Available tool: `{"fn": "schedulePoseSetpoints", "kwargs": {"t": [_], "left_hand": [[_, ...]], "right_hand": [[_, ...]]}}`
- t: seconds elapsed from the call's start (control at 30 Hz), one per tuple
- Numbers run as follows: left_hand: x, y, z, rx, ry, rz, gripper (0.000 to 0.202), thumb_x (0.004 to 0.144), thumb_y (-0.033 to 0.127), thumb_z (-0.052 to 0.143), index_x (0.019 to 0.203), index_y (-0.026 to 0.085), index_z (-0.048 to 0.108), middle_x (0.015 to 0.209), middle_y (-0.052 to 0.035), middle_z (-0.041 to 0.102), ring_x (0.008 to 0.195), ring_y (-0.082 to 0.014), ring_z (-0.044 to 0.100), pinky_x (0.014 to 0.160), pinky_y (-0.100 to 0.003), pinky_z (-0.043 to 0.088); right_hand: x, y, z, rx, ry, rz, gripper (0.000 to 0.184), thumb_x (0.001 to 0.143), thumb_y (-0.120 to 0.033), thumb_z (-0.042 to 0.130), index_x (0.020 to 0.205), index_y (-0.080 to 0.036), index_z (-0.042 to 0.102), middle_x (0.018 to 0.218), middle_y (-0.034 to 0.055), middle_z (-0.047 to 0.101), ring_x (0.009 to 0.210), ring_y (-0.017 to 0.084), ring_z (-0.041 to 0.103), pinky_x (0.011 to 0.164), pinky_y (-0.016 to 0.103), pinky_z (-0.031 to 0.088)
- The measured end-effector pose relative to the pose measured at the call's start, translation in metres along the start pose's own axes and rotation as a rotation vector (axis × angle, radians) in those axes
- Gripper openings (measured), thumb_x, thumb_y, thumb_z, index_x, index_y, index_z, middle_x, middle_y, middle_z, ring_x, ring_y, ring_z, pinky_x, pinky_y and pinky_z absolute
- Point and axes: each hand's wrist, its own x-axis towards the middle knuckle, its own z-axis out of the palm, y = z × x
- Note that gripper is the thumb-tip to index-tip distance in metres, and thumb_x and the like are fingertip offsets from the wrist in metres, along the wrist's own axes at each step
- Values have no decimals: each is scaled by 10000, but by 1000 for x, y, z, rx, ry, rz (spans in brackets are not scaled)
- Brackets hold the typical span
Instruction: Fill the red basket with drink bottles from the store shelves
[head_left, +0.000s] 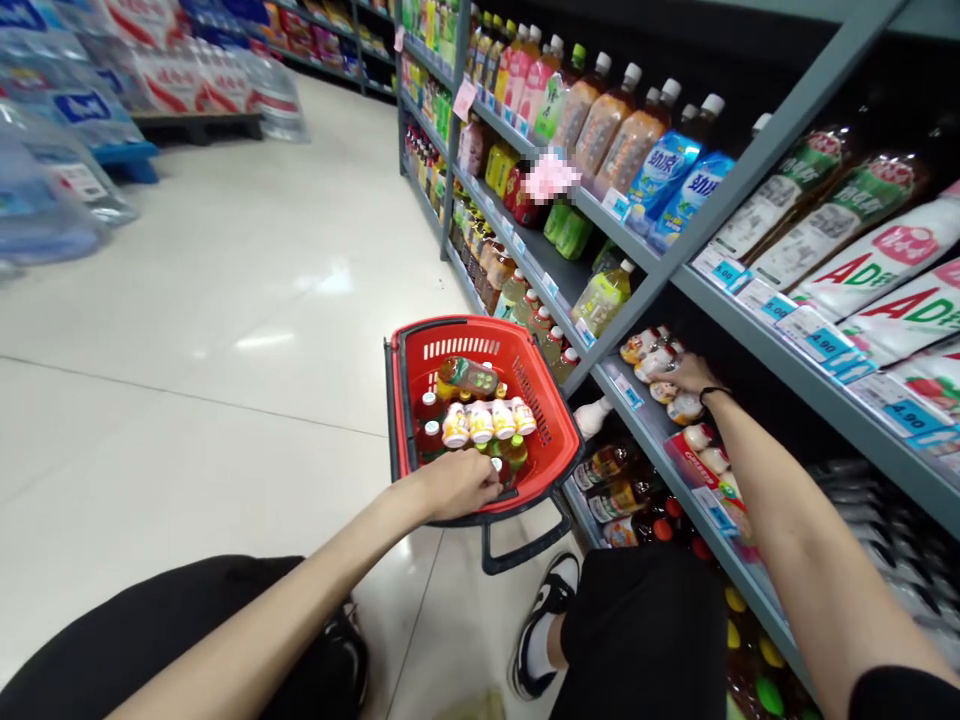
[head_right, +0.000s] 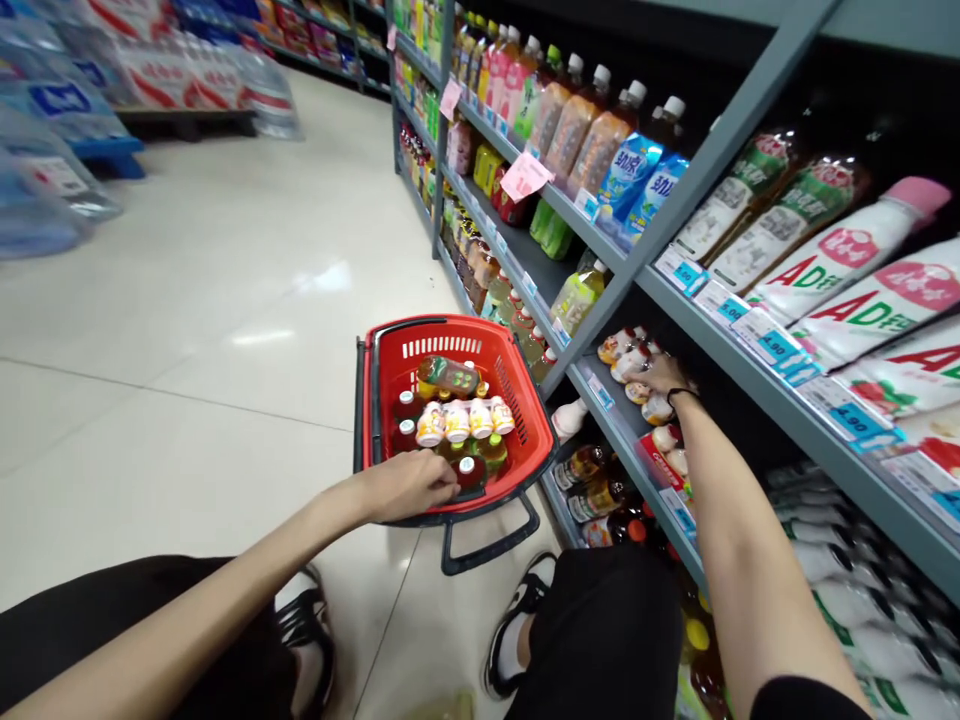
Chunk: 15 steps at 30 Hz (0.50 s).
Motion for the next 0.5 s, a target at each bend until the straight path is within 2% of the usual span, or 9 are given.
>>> {"fn": "schedulePoseSetpoints", "kwargs": {"t": [0.1,0.17,0.27,0.37,0.43,0.5], "left_hand": [[-3,2,-4,-33,15,-2,327,926,258,563,634,233,710,717,-68,756,662,-219,666,613,-307,368],[-5,4,-7,-43,20,4,338,930,257,548,632,230,705,713,-57,757,659,-208,663,626,-302,387],[-7,7,-11,-50,22,20,340,951,273,528,681,222,728,767,-59,782,715,-207,691,663,-297,416],[-7,12,-13,-82,43,41,327,961,269,522,733,217,750,794,-59,791,752,-205,706,693,-295,437],[-6,15,-15,-135,120,91,360,992,301,507,748,219,757,792,-58,782,742,-202,700,704,-300,457],[-6,20,-18,-236,277,153,372,1019,372,509,820,230,790,898,-67,796,814,-214,716,775,-312,510]], "right_hand": [[-9,-1,-4,6,50,14,575,706,-449,905,1131,-84,775,1176,281,782,1109,399,752,854,378,558],[-19,1,-12,36,71,-9,555,736,-457,887,1159,-117,767,1187,233,794,1102,354,760,853,348,562],[-38,3,-30,112,122,-98,512,775,-466,865,1178,-172,747,1190,161,809,1070,304,769,869,327,563],[-63,0,-53,118,180,-227,493,755,-477,882,1142,-207,737,1082,136,828,949,328,782,791,363,565],[-86,-11,-68,44,178,-342,482,773,-469,868,1170,-231,733,1026,116,830,893,340,781,752,369,549],[-113,-29,-80,-66,169,-461,470,804,-466,841,1212,-261,730,1037,105,826,907,345,775,774,373,532]]}}
